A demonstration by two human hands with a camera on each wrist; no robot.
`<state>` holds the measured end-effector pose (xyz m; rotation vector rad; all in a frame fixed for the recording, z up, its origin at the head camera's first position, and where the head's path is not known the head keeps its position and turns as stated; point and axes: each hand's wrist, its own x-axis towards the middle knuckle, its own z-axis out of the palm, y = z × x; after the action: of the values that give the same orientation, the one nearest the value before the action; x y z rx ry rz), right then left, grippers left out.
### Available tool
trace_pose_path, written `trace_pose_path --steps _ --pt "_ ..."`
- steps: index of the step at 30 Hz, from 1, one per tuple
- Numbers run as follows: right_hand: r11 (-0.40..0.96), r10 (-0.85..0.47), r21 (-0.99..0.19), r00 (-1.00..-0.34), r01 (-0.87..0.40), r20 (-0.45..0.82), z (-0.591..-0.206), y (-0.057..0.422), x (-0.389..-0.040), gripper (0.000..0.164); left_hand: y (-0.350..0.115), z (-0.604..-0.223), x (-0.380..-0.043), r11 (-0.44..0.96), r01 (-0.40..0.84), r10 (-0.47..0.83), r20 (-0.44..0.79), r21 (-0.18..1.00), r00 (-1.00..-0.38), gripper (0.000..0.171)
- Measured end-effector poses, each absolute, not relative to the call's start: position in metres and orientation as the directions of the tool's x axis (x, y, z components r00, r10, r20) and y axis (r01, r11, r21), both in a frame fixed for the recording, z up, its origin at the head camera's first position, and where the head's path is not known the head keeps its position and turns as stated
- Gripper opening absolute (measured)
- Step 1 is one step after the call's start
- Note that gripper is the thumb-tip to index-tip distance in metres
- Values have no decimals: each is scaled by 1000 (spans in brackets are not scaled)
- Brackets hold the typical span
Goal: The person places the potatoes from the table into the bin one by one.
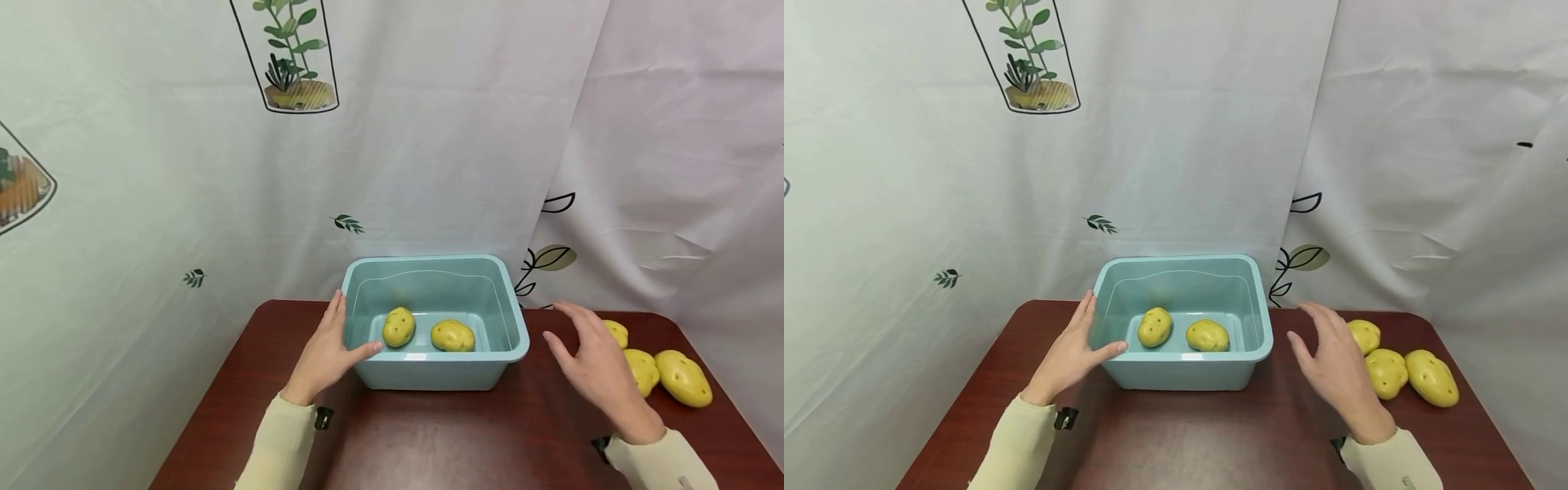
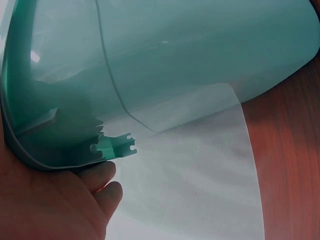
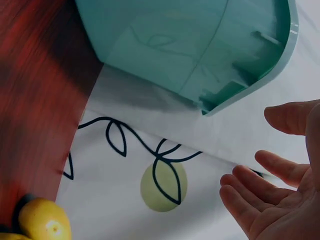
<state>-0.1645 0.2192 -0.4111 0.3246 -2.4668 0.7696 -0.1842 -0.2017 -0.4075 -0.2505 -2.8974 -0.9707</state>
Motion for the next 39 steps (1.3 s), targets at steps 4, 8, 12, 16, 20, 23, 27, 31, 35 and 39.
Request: trace_pose_path --steps 4,8,12,16,20,23,27,31,35,39 --pt "822 -70 -449 -845 -350 530 -415 226 -163 51 -201 -408 -184 783 179 133 122 596 -984 118" --pt "834 -58 -452 -864 -317 500 -418 233 -161 51 -201 -408 -184 784 182 134 125 593 -983 118" --pt "839 -39 -458 -871 -295 489 -422 240 -159 49 -201 -408 -184 786 184 133 129 590 -983 118" --pt "842 -22 -462 -872 -280 489 -426 246 -158 50 -201 -409 -184 787 184 131 131 589 -983 117" --pt "843 -4 -465 -867 -271 498 -428 250 -158 50 -202 -409 -184 785 184 130 132 591 -983 117" --pt "844 5 -465 -863 -267 505 -430 253 -158 49 -202 -409 -185 783 186 131 134 593 -982 117" --pt "850 19 -465 -867 -248 497 -433 257 -157 49 -203 -409 -184 783 186 132 133 593 -982 120" --pt "856 30 -462 -871 -230 490 -437 262 -158 50 -203 -410 -184 783 187 133 134 593 -982 121" --pt "855 38 -466 -869 -227 493 -441 267 -158 50 -203 -409 -184 783 188 133 135 593 -982 120" --pt "852 48 -475 -870 -221 491 -443 271 -157 52 -203 -408 -184 781 191 136 137 594 -981 121"
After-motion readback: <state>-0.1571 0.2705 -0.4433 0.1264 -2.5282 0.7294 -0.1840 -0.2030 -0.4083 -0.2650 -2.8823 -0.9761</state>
